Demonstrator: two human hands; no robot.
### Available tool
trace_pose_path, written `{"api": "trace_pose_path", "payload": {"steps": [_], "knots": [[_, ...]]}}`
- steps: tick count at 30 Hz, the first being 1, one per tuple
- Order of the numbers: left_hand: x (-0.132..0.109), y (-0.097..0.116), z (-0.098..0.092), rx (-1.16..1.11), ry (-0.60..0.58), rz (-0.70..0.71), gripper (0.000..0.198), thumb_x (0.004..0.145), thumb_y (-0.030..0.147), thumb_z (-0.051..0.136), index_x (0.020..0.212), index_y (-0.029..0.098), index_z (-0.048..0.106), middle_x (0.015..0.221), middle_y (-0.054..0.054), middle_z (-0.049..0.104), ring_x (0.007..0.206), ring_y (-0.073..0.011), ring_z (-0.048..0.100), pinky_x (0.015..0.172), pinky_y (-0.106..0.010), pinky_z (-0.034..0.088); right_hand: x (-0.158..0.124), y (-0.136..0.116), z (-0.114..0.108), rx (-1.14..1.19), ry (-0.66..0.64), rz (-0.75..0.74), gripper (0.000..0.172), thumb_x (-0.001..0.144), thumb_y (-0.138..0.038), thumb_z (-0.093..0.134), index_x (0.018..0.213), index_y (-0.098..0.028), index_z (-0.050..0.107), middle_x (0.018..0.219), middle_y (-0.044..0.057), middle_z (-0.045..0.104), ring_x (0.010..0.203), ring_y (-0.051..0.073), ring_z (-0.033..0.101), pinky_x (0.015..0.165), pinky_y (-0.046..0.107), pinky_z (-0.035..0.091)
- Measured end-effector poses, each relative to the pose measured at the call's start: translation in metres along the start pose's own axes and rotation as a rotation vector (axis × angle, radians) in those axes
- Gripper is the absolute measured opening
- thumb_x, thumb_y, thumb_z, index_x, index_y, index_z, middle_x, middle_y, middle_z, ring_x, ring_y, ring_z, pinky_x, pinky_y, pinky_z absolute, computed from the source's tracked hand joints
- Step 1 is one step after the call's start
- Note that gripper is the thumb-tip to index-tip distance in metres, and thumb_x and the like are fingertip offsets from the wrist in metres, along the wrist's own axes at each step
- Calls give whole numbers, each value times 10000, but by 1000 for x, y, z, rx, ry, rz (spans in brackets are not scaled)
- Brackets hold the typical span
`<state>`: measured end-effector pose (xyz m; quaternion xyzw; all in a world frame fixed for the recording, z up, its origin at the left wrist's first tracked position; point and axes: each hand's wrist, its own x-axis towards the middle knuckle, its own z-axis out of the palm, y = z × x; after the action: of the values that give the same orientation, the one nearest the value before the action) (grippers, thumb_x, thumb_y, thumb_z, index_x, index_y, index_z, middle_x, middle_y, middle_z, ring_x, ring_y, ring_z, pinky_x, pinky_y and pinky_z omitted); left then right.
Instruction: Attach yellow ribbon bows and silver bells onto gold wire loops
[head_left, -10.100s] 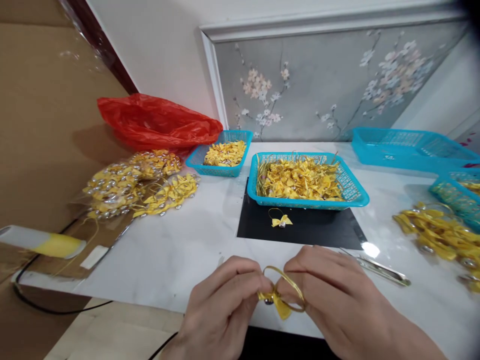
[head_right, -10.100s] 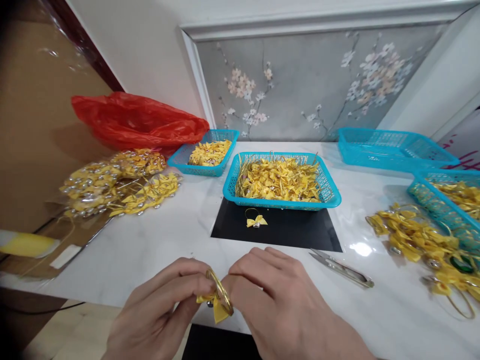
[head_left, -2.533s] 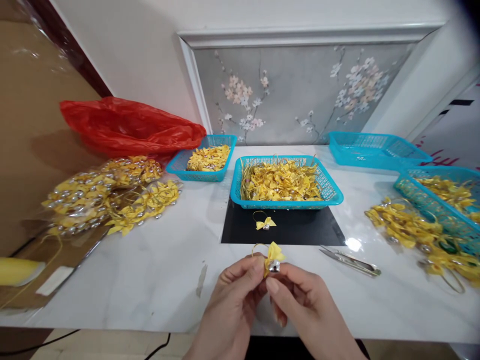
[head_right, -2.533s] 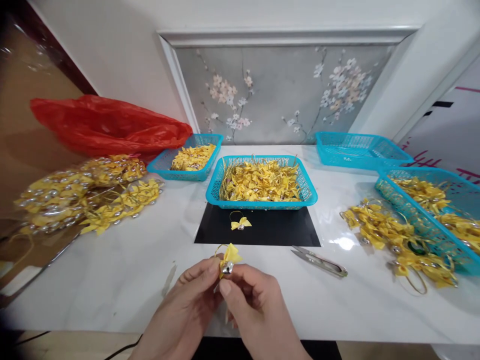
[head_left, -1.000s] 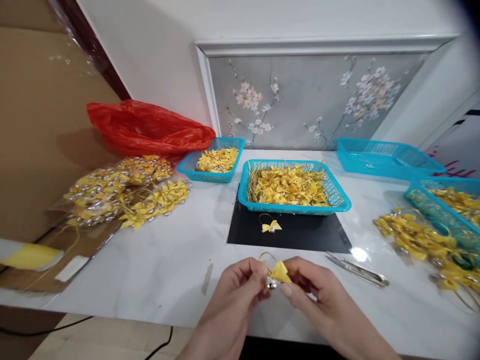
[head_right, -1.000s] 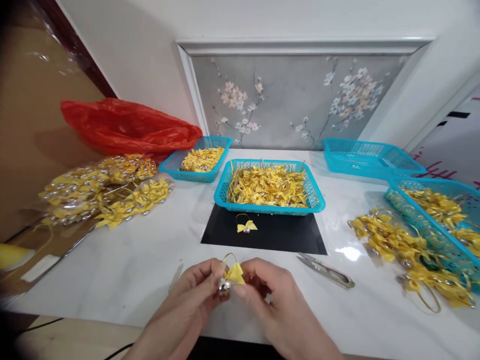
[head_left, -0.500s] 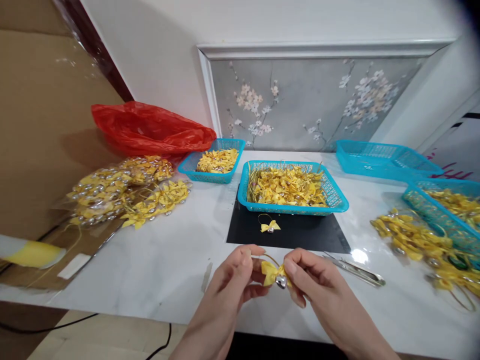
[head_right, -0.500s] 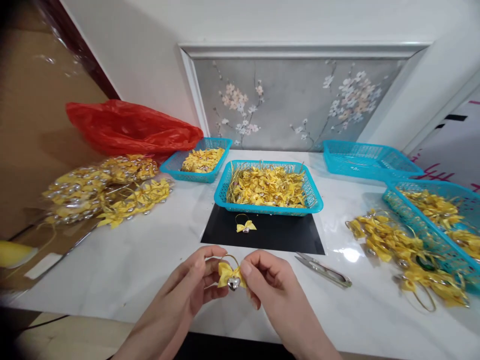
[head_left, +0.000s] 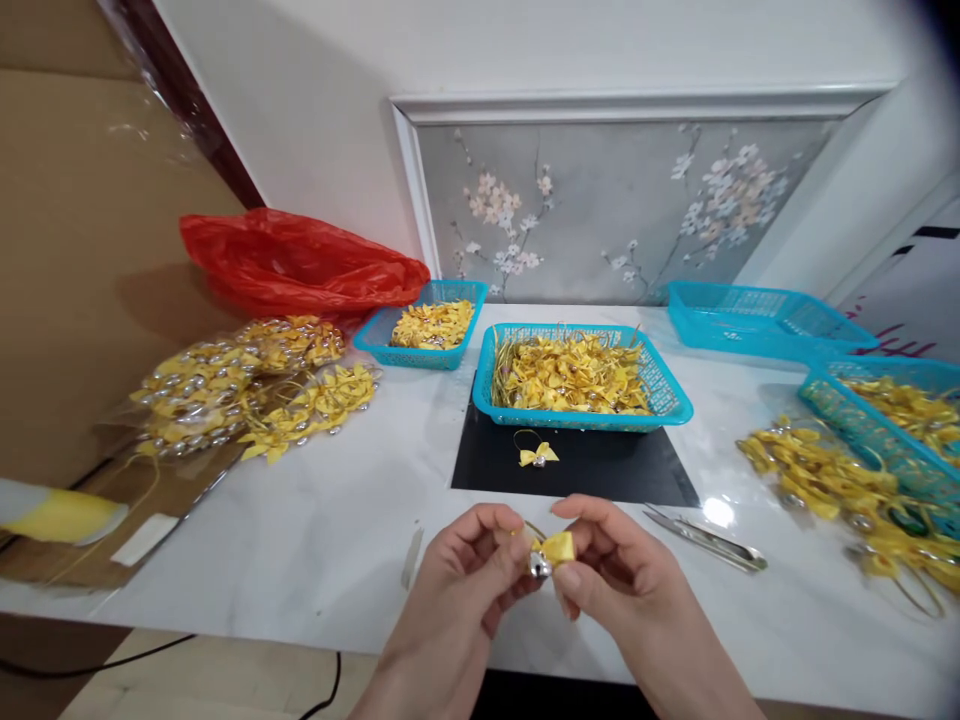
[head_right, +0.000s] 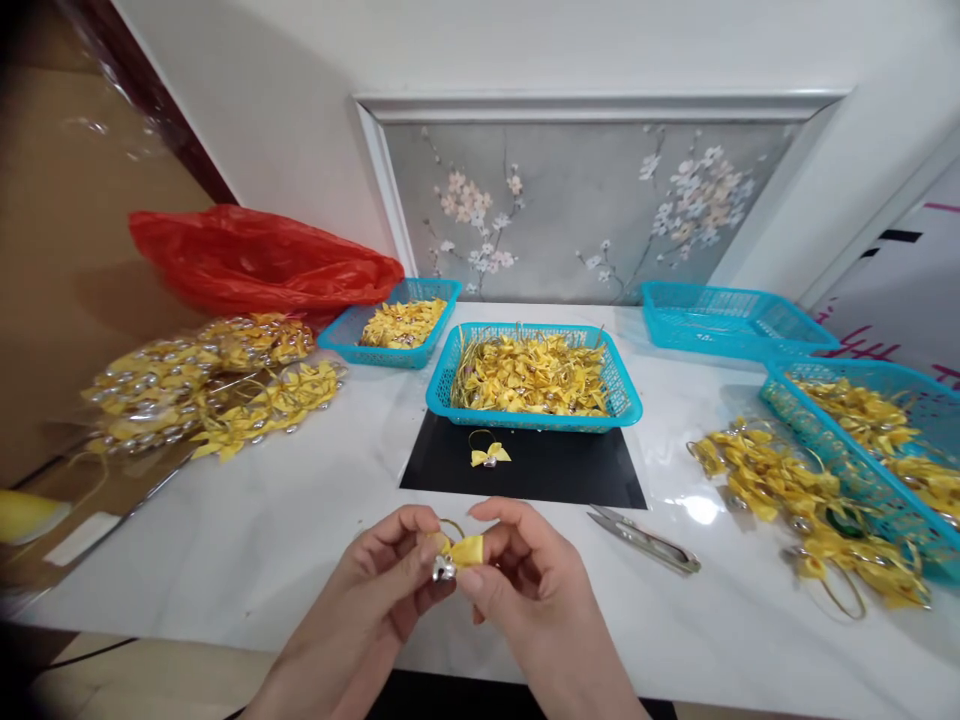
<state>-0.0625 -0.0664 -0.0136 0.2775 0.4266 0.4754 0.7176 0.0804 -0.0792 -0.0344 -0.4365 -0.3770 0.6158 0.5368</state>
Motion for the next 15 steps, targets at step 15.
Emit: {"api": "trace_pose_path", "payload": {"steps": [15], "knots": [[-4,1,4,251,132,103,163,697,293,804,788,202,704,635,27,649,656,-117,554,656,-197,429,3,-12,-19,-263,-168,-12,221,827,-410,654,910,-206,650,785,20,635,713,164,564,663,271,462]]}}
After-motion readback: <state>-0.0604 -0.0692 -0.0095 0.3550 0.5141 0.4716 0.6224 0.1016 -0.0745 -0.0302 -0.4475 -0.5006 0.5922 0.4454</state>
